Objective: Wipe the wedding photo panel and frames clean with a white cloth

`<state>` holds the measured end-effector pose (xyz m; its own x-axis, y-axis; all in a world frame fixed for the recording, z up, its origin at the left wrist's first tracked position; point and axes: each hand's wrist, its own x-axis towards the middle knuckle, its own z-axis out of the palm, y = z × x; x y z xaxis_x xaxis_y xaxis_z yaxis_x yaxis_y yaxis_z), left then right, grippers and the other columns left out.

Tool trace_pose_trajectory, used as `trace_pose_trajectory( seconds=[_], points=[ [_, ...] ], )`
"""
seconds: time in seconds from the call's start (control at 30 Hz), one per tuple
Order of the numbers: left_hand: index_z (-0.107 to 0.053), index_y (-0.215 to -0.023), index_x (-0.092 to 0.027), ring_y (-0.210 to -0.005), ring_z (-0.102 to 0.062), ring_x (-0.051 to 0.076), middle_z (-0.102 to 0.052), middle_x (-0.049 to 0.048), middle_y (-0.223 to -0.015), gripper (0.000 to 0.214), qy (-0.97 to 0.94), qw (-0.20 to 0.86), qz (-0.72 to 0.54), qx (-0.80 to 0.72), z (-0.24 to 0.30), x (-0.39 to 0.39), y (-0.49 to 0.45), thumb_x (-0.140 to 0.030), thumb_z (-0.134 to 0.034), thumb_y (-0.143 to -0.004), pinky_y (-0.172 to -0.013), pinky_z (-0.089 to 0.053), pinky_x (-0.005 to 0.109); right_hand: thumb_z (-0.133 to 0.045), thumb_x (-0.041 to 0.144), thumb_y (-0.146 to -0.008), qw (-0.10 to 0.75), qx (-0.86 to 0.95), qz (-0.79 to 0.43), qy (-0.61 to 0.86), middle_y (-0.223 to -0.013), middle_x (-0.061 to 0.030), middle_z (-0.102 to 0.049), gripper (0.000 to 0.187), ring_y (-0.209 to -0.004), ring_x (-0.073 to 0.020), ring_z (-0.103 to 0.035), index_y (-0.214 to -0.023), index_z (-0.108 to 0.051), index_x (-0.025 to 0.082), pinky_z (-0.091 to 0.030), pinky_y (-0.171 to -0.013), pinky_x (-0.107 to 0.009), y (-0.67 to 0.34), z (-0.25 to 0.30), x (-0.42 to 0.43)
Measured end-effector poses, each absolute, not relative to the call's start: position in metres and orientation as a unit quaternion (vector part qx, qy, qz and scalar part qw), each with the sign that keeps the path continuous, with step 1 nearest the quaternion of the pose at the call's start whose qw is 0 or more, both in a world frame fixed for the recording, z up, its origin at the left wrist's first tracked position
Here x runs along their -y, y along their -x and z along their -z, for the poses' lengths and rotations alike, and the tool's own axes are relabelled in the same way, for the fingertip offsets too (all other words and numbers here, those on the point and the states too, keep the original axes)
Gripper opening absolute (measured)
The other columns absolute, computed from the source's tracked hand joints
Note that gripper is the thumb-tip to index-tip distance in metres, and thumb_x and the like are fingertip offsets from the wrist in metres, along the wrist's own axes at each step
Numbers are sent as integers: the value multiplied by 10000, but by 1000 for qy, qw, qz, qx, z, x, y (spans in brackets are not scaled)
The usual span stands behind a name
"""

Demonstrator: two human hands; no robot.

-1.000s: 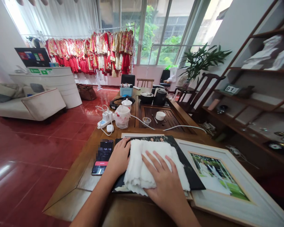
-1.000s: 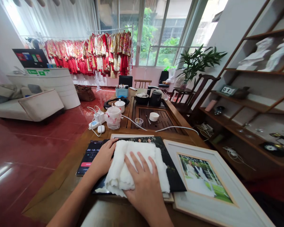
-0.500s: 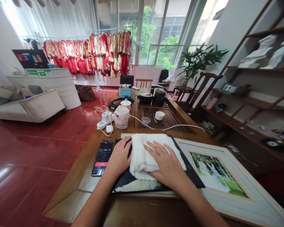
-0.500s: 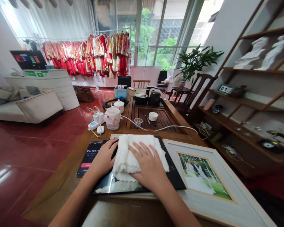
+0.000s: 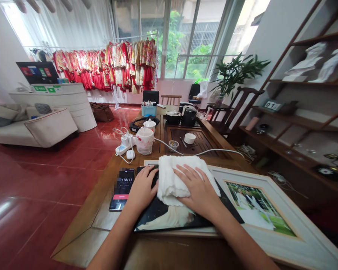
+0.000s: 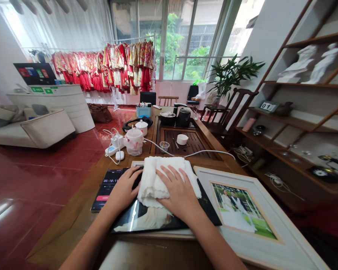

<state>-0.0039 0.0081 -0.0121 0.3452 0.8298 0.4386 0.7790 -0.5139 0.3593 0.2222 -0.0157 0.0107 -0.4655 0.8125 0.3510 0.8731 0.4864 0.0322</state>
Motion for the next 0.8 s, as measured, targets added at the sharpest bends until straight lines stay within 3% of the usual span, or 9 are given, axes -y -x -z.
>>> trace_pose_trajectory(
  seconds=[0.37, 0.8],
  points=[
    [-570, -1239, -186, -1274, -501, 276, -549, 110, -1342, 326, -814, 47, -301, -494, 10, -10, 2, -243, -537, -920, -1096, -407, 465, -563, 304, -756, 120, 851, 128, 495, -1547, -34, -346, 773, -1388, -274, -336, -1485, -310, 267, -208, -1107, -512, -239, -10, 79],
    [-571, -1237, -193, -1268, -507, 284, -557, 108, -1338, 330, -816, 47, -314, -483, 15, -11, 3, -233, -543, -911, -1085, -416, 485, -539, 430, -838, 132, 824, 140, 533, -1472, -95, -465, 617, -1347, -299, -405, -1408, -436, 217, -248, -1102, -521, -251, -11, 3]
  ],
)
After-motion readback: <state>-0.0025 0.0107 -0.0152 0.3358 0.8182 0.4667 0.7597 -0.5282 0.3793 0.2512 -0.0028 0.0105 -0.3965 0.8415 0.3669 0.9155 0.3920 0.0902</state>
